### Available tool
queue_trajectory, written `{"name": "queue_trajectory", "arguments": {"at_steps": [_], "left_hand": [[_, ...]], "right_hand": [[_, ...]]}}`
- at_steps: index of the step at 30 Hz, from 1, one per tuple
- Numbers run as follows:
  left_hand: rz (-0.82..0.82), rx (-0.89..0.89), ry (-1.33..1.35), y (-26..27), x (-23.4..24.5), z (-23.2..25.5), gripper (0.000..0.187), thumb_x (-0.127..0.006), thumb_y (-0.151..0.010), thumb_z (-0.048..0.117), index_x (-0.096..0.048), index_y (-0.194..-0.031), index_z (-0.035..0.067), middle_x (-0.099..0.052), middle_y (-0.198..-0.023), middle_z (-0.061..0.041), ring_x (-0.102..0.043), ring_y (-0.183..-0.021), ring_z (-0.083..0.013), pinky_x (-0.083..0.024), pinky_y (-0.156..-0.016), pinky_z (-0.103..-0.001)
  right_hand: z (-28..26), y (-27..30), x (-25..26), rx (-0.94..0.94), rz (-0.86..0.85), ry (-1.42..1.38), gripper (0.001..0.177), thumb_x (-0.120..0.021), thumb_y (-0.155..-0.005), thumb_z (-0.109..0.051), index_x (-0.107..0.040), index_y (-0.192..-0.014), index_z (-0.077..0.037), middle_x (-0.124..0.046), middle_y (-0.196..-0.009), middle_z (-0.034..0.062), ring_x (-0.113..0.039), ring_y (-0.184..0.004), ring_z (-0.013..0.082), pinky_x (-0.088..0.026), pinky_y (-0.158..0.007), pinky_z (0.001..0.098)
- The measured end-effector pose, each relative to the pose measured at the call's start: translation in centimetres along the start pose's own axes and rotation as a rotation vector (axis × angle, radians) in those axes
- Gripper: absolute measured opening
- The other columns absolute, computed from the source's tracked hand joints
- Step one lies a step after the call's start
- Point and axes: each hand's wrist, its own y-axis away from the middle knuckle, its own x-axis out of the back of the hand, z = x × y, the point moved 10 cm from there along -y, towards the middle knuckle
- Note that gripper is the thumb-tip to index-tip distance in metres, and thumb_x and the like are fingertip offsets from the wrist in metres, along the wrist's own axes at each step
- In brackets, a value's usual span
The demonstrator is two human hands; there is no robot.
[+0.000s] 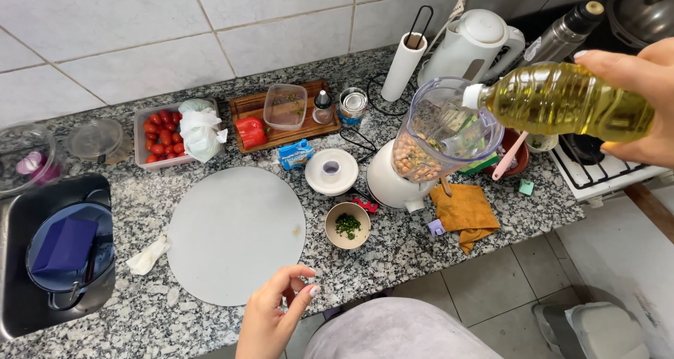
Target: Preparing a chickpea spread in a blender and checking baked goods in an oven.
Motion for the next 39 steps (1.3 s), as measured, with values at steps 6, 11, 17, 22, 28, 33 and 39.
{"name": "queue_trajectory", "arguments": {"at_steps": [6, 11, 17, 22, 28, 33, 39], "left_hand": [[-0.001, 0.007, -0.018, -0.2, 0.1, 0.0, 0.021, -0.079, -0.084, 0.017, -0.074, -0.103, 0.010, -0.063, -0.063, 0.002, -0.056, -0.056, -0.0073, -0.047, -0.054, -0.025], [-0.010, -0.063, 0.007, -0.3, -0.2, 0.7, 0.020, -0.078, -0.085, 0.016, -0.073, -0.103, 0.010, -0.064, -0.064, 0.003, -0.057, -0.057, -0.0068, -0.049, -0.055, -0.025], [-0.028, -0.032, -0.001, -0.5, -0.2, 0.6, 0.019, -0.078, -0.085, 0.016, -0.074, -0.103, 0.010, -0.063, -0.062, 0.002, -0.056, -0.056, -0.0073, -0.048, -0.054, -0.025], [-0.014, -0.050, -0.010, -0.4, 0.2, 0.8, 0.021, -0.078, -0.084, 0.017, -0.074, -0.104, 0.011, -0.064, -0.063, 0.003, -0.056, -0.056, -0.0070, -0.048, -0.054, -0.025], [-0.031, -0.056, -0.017, -0.5, 0.2, 1.0, 0.020, -0.078, -0.085, 0.018, -0.074, -0.103, 0.010, -0.063, -0.063, 0.002, -0.055, -0.056, -0.0071, -0.047, -0.053, -0.025], [-0.038, -0.043, -0.033, -0.8, 0.2, 1.2, 0.021, -0.079, -0.084, 0.019, -0.074, -0.103, 0.011, -0.063, -0.062, 0.003, -0.054, -0.055, -0.0070, -0.046, -0.052, -0.025], [-0.057, -0.052, -0.023, -0.9, 0.1, 1.5, 0.021, -0.079, -0.084, 0.017, -0.074, -0.103, 0.011, -0.062, -0.062, 0.003, -0.054, -0.055, -0.0066, -0.046, -0.053, -0.024]], "right_hand": [[-0.4, 1.5, 1.1, 0.099, 0.203, -0.138, 0.108, -0.095, -0.041, -0.007, -0.060, -0.143, -0.002, -0.067, -0.090, 0.0178, -0.067, -0.076, 0.0275, -0.057, -0.068, 0.0389], [-1.9, 0.4, 0.9, 0.069, 0.034, -0.048, 0.104, -0.094, -0.044, -0.019, -0.062, -0.143, -0.010, -0.070, -0.083, 0.0110, -0.069, -0.069, 0.0232, -0.057, -0.068, 0.0358], [-4.1, -0.7, 5.2, 0.104, 0.204, -0.070, 0.104, -0.094, -0.040, -0.019, -0.064, -0.139, -0.004, -0.068, -0.086, 0.0194, -0.068, -0.074, 0.0310, -0.056, -0.068, 0.0410], [-2.2, -0.5, 3.0, 0.071, 0.127, -0.026, 0.108, -0.095, -0.041, -0.019, -0.061, -0.143, -0.003, -0.069, -0.085, 0.0172, -0.069, -0.072, 0.0284, -0.057, -0.070, 0.0394], [-1.2, 1.2, 0.1, 0.077, 0.057, -0.058, 0.114, -0.097, -0.040, -0.027, -0.058, -0.145, -0.003, -0.073, -0.091, 0.0148, -0.071, -0.076, 0.0261, -0.059, -0.074, 0.0386], [-3.4, 3.4, 1.0, 0.000, 0.091, -0.236, 0.106, -0.095, -0.048, -0.024, -0.057, -0.144, 0.000, -0.074, -0.103, 0.0178, -0.075, -0.086, 0.0284, -0.060, -0.082, 0.0400], [-2.9, 6.5, -2.8, -0.338, -0.078, -0.603, 0.101, -0.096, -0.058, -0.019, -0.057, -0.151, -0.010, -0.080, -0.110, 0.0113, -0.080, -0.092, 0.0216, -0.062, -0.087, 0.0373]]}}
